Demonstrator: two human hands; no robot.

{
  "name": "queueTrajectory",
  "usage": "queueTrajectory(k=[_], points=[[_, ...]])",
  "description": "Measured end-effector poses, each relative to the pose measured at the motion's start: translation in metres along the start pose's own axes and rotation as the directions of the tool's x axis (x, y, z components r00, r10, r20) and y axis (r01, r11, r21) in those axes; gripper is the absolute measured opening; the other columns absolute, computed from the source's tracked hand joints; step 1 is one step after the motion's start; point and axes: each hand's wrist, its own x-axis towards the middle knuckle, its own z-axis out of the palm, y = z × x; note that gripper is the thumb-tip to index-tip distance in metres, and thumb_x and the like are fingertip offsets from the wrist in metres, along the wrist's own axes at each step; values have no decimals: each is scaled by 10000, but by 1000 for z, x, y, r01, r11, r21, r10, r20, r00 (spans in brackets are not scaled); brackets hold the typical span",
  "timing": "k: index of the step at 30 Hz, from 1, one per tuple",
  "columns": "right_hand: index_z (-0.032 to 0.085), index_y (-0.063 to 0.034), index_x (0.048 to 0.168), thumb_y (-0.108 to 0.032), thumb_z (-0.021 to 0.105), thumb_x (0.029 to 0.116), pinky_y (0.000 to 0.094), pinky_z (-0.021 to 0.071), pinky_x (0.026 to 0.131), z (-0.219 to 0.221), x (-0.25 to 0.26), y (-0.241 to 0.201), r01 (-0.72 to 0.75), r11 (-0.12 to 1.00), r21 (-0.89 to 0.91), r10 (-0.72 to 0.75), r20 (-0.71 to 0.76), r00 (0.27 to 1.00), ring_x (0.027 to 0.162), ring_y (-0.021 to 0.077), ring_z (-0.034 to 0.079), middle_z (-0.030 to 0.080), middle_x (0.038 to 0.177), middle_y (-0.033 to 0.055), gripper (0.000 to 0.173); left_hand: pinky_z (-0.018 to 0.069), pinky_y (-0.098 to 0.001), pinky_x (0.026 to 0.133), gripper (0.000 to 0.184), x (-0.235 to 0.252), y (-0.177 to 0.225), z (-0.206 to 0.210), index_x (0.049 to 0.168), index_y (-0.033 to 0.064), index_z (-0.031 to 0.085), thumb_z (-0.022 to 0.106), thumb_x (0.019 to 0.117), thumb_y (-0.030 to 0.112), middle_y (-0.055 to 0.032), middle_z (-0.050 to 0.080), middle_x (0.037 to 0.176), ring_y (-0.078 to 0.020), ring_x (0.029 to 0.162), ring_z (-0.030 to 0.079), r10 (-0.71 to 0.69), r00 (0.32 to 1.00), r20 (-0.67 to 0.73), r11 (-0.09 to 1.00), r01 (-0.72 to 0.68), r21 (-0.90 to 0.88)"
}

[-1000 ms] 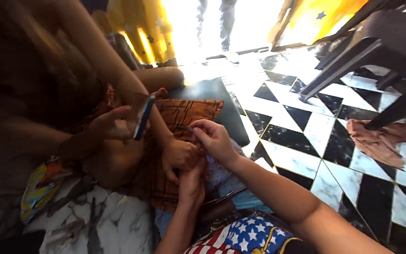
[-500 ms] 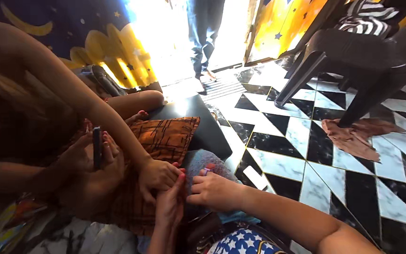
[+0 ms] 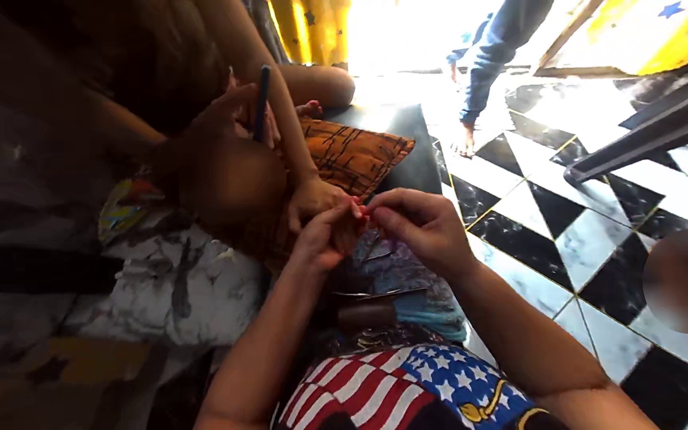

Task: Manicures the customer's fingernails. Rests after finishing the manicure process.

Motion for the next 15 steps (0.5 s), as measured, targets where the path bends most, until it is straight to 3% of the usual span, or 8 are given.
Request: queueTrajectory(k=[2, 3, 6, 8, 11, 12, 14, 15], points=[[706, 35, 1021, -49, 580, 999, 217, 574, 594, 17, 18, 1, 10, 983, 181, -24, 79, 997, 653, 45, 637, 702, 827, 32, 153, 421, -206, 394, 336, -1, -4, 6, 771, 115, 619, 457, 1057, 182, 15, 520, 518, -55, 398, 465, 13, 994, -112, 1000, -15, -15], [715, 29, 996, -76, 586, 1006, 225, 573, 622, 24, 28, 9, 12, 989, 147, -28, 103, 994, 673, 45, 641, 701, 821, 30, 167, 416, -211, 397, 341, -1, -5, 5, 752, 125, 574, 424, 1057, 152, 18, 508, 514, -60, 401, 466, 13, 990, -144, 1000, -13, -2], [723, 14, 955, -126, 566, 1018, 272, 560, 677, 36, 51, 41, 6, 998, -61, -9, -47, 999, 719, 72, 643, 696, 826, 46, 220, 454, -214, 427, 251, -1, -8, -2, 826, 72, 624, 514, 1032, 164, -18, 588, 618, -77, 457, 520, -22, 988, -154, 997, 34, 71], [687, -4, 925, -128, 496, 1041, 260, 525, 626, 38, 49, 47, -19, 1000, 15, 21, -119, 993, 675, 67, 597, 652, 787, 18, 256, 476, -213, 454, 222, -1, -10, -8, 902, 51, 673, 570, 1030, 200, -37, 637, 703, -84, 510, 559, -20, 994, -110, 996, 29, 82], [673, -15, 828, -149, 516, 1023, 238, 505, 498, 35, 12, 38, -16, 994, 107, 7, 86, 996, 550, 47, 562, 622, 682, 0, 283, 454, -205, 452, 173, -3, -14, -11, 846, 77, 641, 584, 999, 132, -15, 610, 648, -65, 494, 538, 21, 994, -112, 996, -10, 94], [678, -15, 809, -146, 552, 1006, 229, 514, 496, 29, -1, 36, -5, 998, 68, -9, 196, 981, 544, 39, 572, 625, 663, -4, 268, 481, -197, 487, 138, -2, -14, -11, 902, 74, 673, 601, 1003, 135, -12, 641, 689, -57, 537, 576, 40, 996, -74, 995, -33, 97], [720, -40, 848, -181, 626, 983, 260, 543, 567, 14, -27, 34, 2, 970, -242, 101, 413, 905, 607, 66, 611, 657, 705, 8, 217, 546, -200, 608, 158, 3, -12, -14, 1121, 44, 692, 592, 1018, 108, -44, 707, 876, -71, 675, 650, 64, 998, 26, 994, -66, 92], [747, -54, 933, -209, 631, 984, 376, 583, 654, 7, -39, 30, -9, 894, -448, 258, 498, 828, 703, 163, 674, 701, 796, 58, 200, 541, -196, 601, 182, 5, -12, -13, 1158, 41, 688, 593, 1017, 106, -53, 715, 913, -74, 684, 653, 67, 997, 36, 993, -70, 100]])
